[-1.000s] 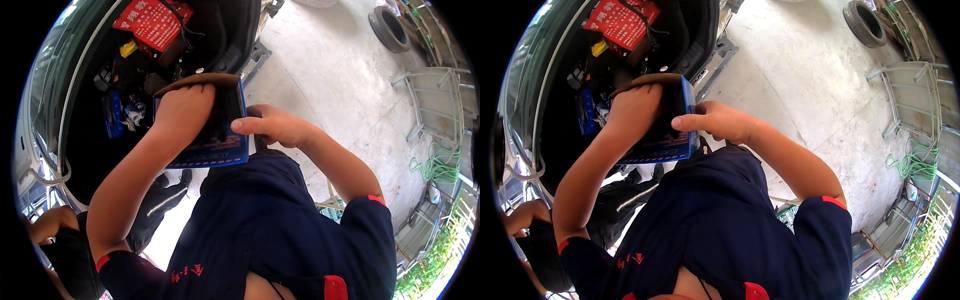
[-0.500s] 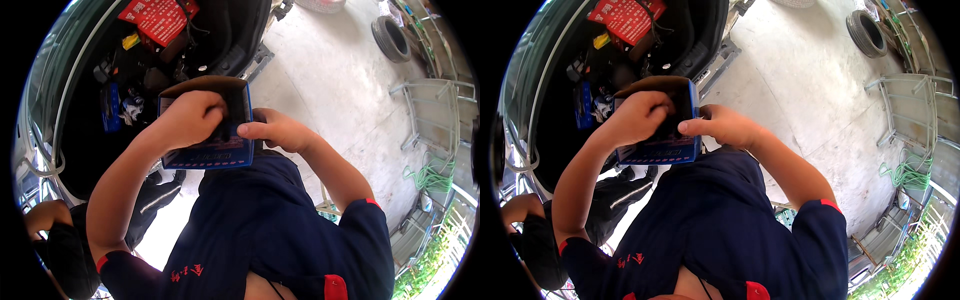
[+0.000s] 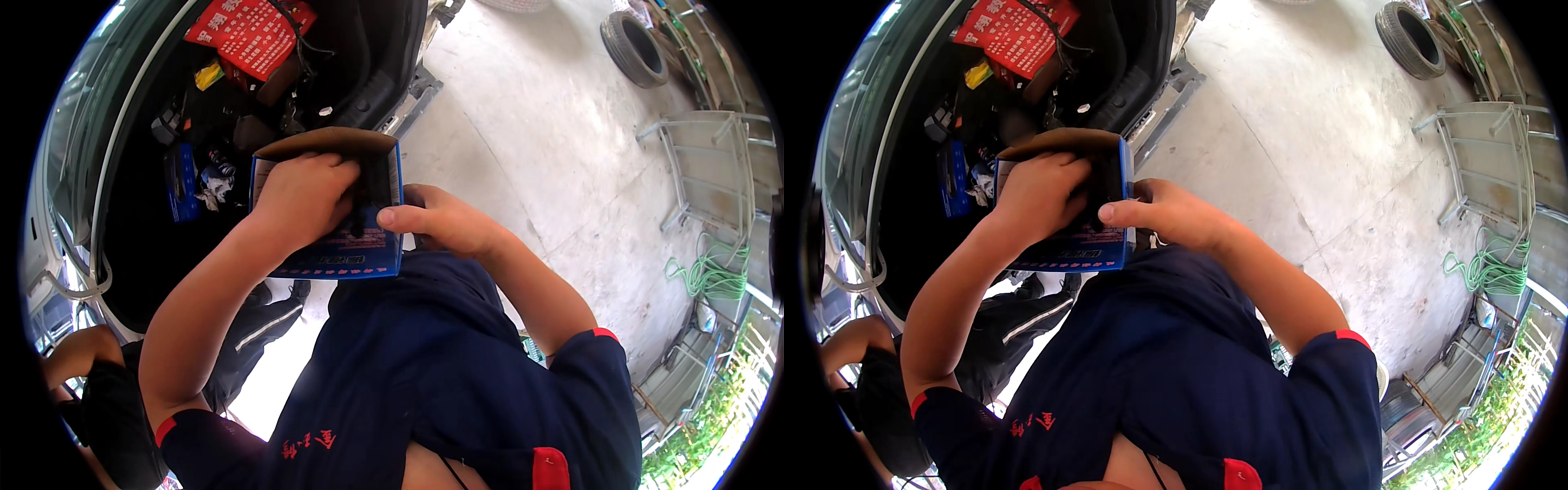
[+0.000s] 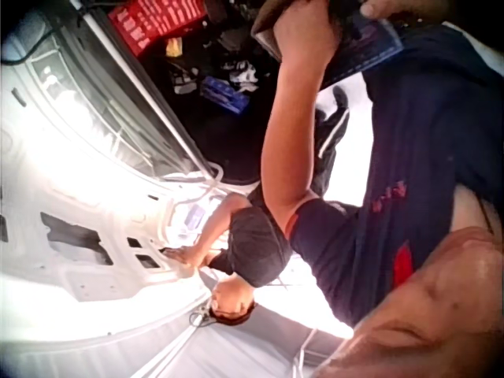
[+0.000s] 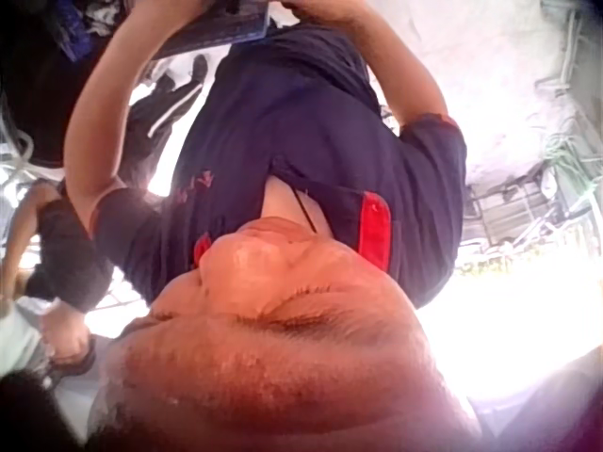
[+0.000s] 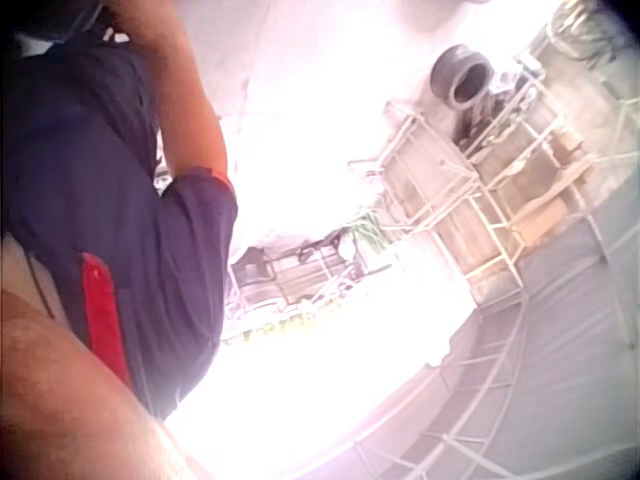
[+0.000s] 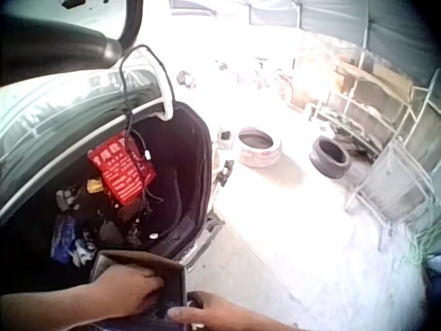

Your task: The person selects a socket from a tool set, gathers bolts and washers from a box in the trunk, and installs a trunk latch mechanism onto the car trunk lid using a nut driver.

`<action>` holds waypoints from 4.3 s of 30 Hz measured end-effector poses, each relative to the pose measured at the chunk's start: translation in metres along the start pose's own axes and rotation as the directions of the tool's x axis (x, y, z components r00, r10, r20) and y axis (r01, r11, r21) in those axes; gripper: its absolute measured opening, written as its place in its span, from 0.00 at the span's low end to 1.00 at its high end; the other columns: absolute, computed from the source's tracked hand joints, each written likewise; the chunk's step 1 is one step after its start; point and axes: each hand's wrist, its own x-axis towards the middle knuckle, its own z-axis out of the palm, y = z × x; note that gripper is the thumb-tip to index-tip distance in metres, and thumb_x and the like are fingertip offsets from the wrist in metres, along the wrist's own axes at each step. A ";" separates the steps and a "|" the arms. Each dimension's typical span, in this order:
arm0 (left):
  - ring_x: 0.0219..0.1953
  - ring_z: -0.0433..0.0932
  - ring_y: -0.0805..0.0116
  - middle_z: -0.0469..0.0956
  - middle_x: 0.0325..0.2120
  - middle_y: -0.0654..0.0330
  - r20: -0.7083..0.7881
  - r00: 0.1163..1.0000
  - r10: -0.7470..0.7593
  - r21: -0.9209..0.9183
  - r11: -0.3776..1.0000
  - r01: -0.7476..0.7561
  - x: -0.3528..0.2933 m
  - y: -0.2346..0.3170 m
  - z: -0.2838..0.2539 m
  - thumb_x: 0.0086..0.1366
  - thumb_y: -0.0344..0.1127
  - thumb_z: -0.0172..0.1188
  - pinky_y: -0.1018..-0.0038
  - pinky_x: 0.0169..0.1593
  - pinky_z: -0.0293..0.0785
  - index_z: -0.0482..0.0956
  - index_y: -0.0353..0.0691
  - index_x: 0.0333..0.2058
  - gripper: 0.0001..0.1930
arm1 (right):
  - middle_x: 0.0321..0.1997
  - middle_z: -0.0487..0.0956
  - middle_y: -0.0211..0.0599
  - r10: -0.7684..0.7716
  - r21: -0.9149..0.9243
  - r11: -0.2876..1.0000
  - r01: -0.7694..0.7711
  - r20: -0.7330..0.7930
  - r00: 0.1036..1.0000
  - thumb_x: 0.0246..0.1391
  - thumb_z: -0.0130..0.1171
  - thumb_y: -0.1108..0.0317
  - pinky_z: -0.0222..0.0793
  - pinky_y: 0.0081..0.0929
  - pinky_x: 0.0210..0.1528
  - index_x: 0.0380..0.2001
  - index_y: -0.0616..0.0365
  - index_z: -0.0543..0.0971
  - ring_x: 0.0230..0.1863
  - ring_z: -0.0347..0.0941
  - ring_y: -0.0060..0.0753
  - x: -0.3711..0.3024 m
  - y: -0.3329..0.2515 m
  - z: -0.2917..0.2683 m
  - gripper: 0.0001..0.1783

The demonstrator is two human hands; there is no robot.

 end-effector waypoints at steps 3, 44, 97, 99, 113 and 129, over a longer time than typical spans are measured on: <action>0.41 0.82 0.51 0.81 0.35 0.55 -0.027 0.999 0.032 -0.072 0.997 -0.034 -0.002 0.004 0.002 0.56 0.42 0.69 0.56 0.45 0.79 0.83 0.44 0.39 0.13 | 0.53 0.81 0.50 0.018 -0.019 1.000 -0.018 -0.008 1.000 0.55 0.67 0.38 0.70 0.31 0.59 0.57 0.76 0.76 0.55 0.77 0.36 -0.004 -0.004 0.003 0.47; 0.42 0.82 0.53 0.82 0.35 0.57 -0.069 0.997 -0.035 0.117 0.992 0.043 -0.004 -0.008 0.031 0.53 0.35 0.69 0.58 0.43 0.80 0.81 0.43 0.38 0.13 | 0.51 0.82 0.50 -0.061 0.023 0.998 0.062 -0.041 0.997 0.53 0.68 0.36 0.74 0.30 0.51 0.55 0.77 0.77 0.50 0.78 0.35 0.021 0.020 0.002 0.49; 0.35 0.84 0.46 0.84 0.31 0.50 -0.089 0.993 -0.077 -0.161 0.985 0.062 0.000 0.007 0.024 0.61 0.42 0.65 0.53 0.40 0.78 0.84 0.43 0.35 0.10 | 0.50 0.83 0.47 -0.076 -0.007 0.997 0.077 0.070 0.995 0.53 0.70 0.44 0.73 0.29 0.57 0.57 0.73 0.77 0.52 0.79 0.35 0.028 0.013 0.010 0.42; 0.37 0.84 0.45 0.84 0.32 0.51 0.067 0.978 -0.196 -0.179 0.962 0.206 0.007 0.011 0.031 0.60 0.42 0.65 0.54 0.40 0.79 0.84 0.43 0.35 0.11 | 0.51 0.83 0.46 -0.042 -0.031 0.999 0.045 0.071 0.997 0.54 0.69 0.43 0.73 0.30 0.56 0.57 0.72 0.78 0.52 0.79 0.35 0.030 0.017 0.009 0.41; 0.36 0.84 0.46 0.84 0.32 0.48 0.015 0.953 -0.303 -0.249 0.922 0.297 -0.011 -0.020 0.032 0.64 0.40 0.63 0.56 0.39 0.79 0.78 0.37 0.37 0.11 | 0.54 0.80 0.57 0.233 -0.238 0.941 -0.239 -0.052 0.971 0.50 0.71 0.38 0.73 0.38 0.58 0.61 0.76 0.72 0.55 0.77 0.42 0.067 0.002 0.019 0.52; 0.23 0.59 0.75 0.59 0.21 0.65 0.493 0.239 -0.837 -0.681 -0.542 -0.493 -0.249 -0.054 0.142 0.77 0.33 0.42 0.73 0.27 0.60 0.70 0.34 0.51 0.12 | 0.18 0.58 0.20 0.415 -0.219 0.894 -0.390 0.082 0.906 0.53 0.74 0.51 0.38 0.25 0.19 0.22 0.50 0.72 0.16 0.47 0.17 0.411 0.024 0.115 0.22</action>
